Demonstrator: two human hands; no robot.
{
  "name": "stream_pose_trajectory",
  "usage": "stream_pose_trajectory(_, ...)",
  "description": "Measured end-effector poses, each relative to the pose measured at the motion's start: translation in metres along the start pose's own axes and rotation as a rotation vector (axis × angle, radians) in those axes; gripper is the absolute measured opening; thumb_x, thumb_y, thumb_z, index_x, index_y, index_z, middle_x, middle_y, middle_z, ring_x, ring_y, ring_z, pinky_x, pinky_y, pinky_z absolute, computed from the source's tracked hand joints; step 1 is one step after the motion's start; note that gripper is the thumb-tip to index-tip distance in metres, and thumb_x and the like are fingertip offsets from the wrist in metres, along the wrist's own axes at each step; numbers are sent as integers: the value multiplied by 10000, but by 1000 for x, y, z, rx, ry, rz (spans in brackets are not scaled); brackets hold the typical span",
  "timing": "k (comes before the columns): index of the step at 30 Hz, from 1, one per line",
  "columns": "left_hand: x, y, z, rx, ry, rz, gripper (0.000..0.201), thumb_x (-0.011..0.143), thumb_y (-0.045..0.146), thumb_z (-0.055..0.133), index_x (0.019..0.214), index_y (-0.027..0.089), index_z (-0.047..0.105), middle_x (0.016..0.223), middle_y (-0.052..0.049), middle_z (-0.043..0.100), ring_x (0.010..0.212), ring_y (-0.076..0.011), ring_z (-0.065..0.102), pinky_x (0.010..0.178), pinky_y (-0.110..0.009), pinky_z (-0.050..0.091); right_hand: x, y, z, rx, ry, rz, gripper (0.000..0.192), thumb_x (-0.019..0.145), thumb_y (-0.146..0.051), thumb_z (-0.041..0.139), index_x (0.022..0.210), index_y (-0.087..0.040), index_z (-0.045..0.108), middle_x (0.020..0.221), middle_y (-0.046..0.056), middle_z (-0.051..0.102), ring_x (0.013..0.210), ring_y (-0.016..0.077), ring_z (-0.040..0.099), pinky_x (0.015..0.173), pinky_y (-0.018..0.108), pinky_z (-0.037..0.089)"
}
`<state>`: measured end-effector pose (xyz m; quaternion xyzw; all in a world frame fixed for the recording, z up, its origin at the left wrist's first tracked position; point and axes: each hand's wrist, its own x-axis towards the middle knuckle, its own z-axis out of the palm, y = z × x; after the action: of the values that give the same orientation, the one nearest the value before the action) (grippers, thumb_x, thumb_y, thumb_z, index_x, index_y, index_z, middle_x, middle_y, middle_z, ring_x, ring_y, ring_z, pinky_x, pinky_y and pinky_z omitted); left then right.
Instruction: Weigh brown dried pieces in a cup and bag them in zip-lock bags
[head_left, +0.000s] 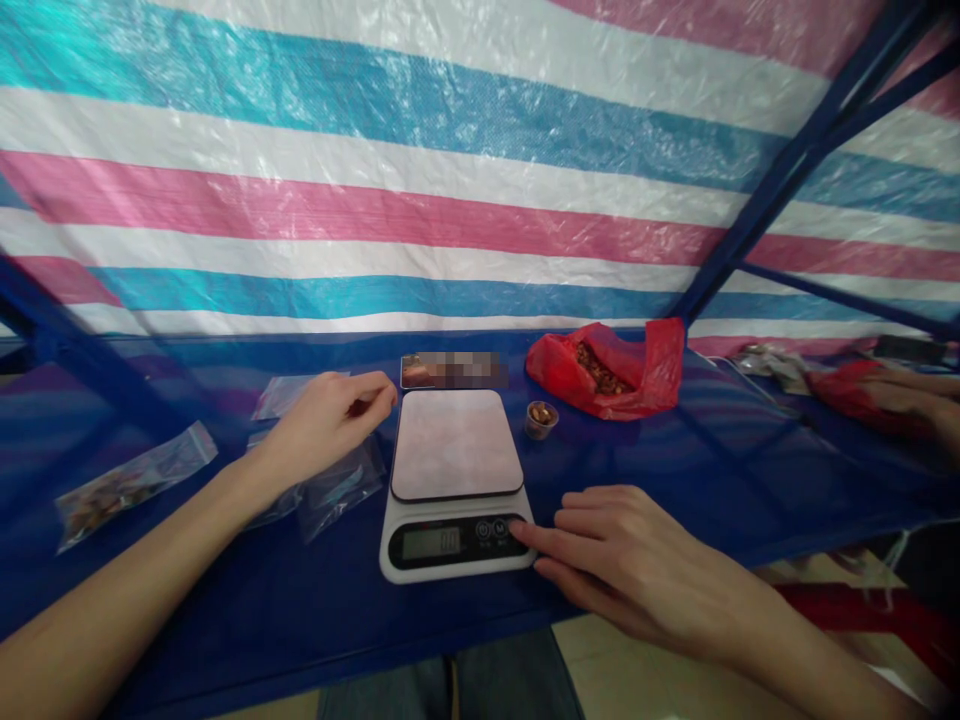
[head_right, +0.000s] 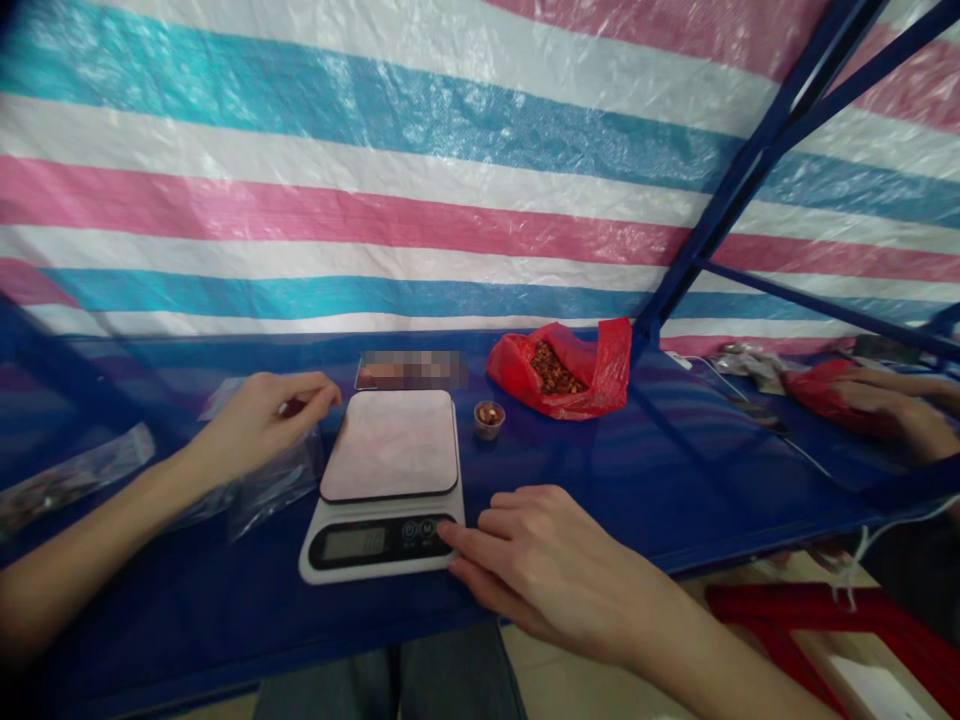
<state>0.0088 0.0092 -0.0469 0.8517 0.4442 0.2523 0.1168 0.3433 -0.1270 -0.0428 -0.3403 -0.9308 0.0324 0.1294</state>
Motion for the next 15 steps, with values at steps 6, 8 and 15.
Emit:
stream_pose_trajectory(6, 0, 0, 0, -15, -2, -22, 358, 1003, 359, 449, 800, 183, 686, 613, 37, 555, 544, -123, 461, 575, -269, 297, 7, -9, -8, 21, -150, 93, 253, 1082, -263, 550, 1162, -235, 788, 732, -9, 698, 649, 164, 628, 623, 348, 313)
stream_pose_trajectory(8, 0, 1, -1, -25, -5, -30, 367, 1008, 365, 441, 801, 183, 684, 611, 38, 542, 546, -125, 458, 577, -269, 297, 12, -13, -12, -3, -170, 103, 234, 1067, -239, 562, 1070, -204, 793, 715, 1, 700, 616, 154, 616, 607, 345, 283)
stream_pose_trajectory(15, 0, 3, -5, -26, 21, -31, 380, 1009, 401, 430, 803, 179, 659, 640, 27, 575, 583, -134, 494, 601, -267, 311, 31, -16, -22, 54, -164, 123, 299, 966, -151, 661, 671, -179, 704, 565, -11, 636, 494, 96, 487, 573, 312, 228)
